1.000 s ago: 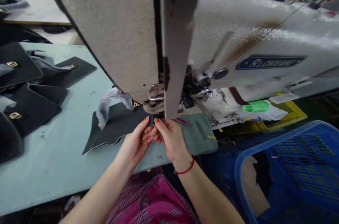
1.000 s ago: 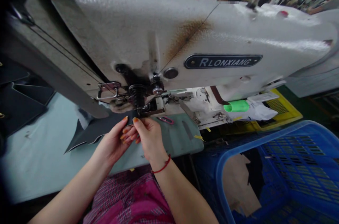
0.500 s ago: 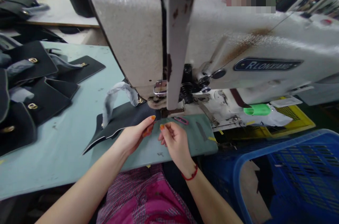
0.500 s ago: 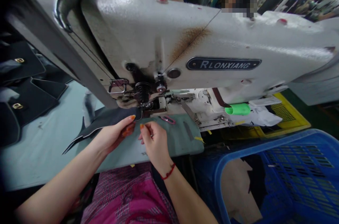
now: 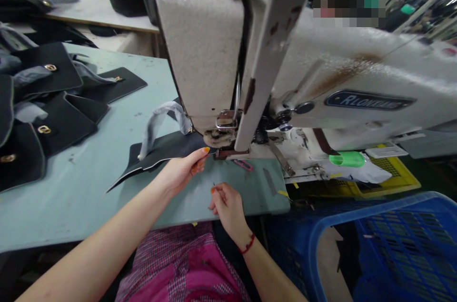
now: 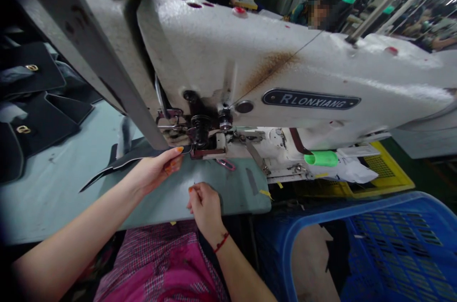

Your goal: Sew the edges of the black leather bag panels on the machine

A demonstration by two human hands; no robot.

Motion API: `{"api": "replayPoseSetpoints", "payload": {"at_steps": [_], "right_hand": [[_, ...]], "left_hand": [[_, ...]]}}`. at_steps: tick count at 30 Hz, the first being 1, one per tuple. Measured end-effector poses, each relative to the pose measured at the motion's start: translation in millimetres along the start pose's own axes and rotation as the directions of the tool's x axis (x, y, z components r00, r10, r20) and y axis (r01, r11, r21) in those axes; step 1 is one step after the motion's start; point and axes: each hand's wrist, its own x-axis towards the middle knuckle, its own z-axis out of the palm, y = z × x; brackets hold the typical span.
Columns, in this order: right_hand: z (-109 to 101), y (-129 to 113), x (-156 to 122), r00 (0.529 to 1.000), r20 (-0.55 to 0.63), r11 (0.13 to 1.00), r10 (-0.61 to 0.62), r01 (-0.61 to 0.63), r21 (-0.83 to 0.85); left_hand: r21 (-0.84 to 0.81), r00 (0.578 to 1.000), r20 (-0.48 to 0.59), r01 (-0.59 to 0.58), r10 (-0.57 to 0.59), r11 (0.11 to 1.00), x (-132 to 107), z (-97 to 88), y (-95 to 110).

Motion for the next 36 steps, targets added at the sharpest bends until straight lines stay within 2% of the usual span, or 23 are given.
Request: {"api": "replayPoseSetpoints", "payload": {"at_steps": [6,13,17,20,23,27,30,32,33,34,36], "right_hand": [[-1,1,-1,1.000,0.009,1.000,0.003,-0.003,-0.021],[-1,1,0,1.000,0.001,1.000,0.017,-0.017,-0.005],[-1,2,0,1.000,0.006,1.000,0.018,-0.018,-0.004],[-1,2,0,1.000,0.011,1.000,0.010,-0.010,0.000],[-1,3,0,1.000,0.012,1.000,0.009,-0.009,0.025],[-1,3,2,1.000,-0.009,0.998,-0.006,0.007,0.063],[-5,-3,4,0.991,-0.126,0.997,-0.047,0.055,0.062],[-8,-11,5,0.968,-0.233,0.991,-0.094,0.113,0.068],[-8,-16,6,0.958,-0.264,0.986,-0.117,0.143,0.084],[-9,-22,7,0.953,-0.274,0.980,-0.131,0.166,0.111],[-7,-34,11,0.963,-0.236,0.963,-0.128,0.178,0.203]], "left_hand": [[-0.018,0.999,-0.029,-0.042,0.041,0.999,8,-2.8,1],[-0.049,0.993,-0.076,-0.095,0.091,0.994,10,2.3,-2],[-0.081,0.985,-0.108,-0.144,0.135,0.986,7,8.6,-8],[-0.127,0.971,-0.178,-0.181,0.157,0.975,2,19.6,-15],[-0.159,0.930,-0.324,-0.233,0.173,0.959,-4,35.1,-24],[-0.098,0.804,-0.576,-0.247,0.148,0.964,-3,55.0,-40],[-0.080,0.751,-0.647,-0.239,0.132,0.968,1,67.9,-50],[-0.120,0.760,-0.639,-0.252,0.119,0.960,-4,75.6,-56],[-0.142,0.777,-0.616,-0.273,0.130,0.952,-11,78.6,-58],[-0.156,0.803,-0.576,-0.291,0.152,0.944,-22,80.6,-58],[-0.150,0.881,-0.434,-0.277,0.188,0.949,-52,78.8,-54]]}}
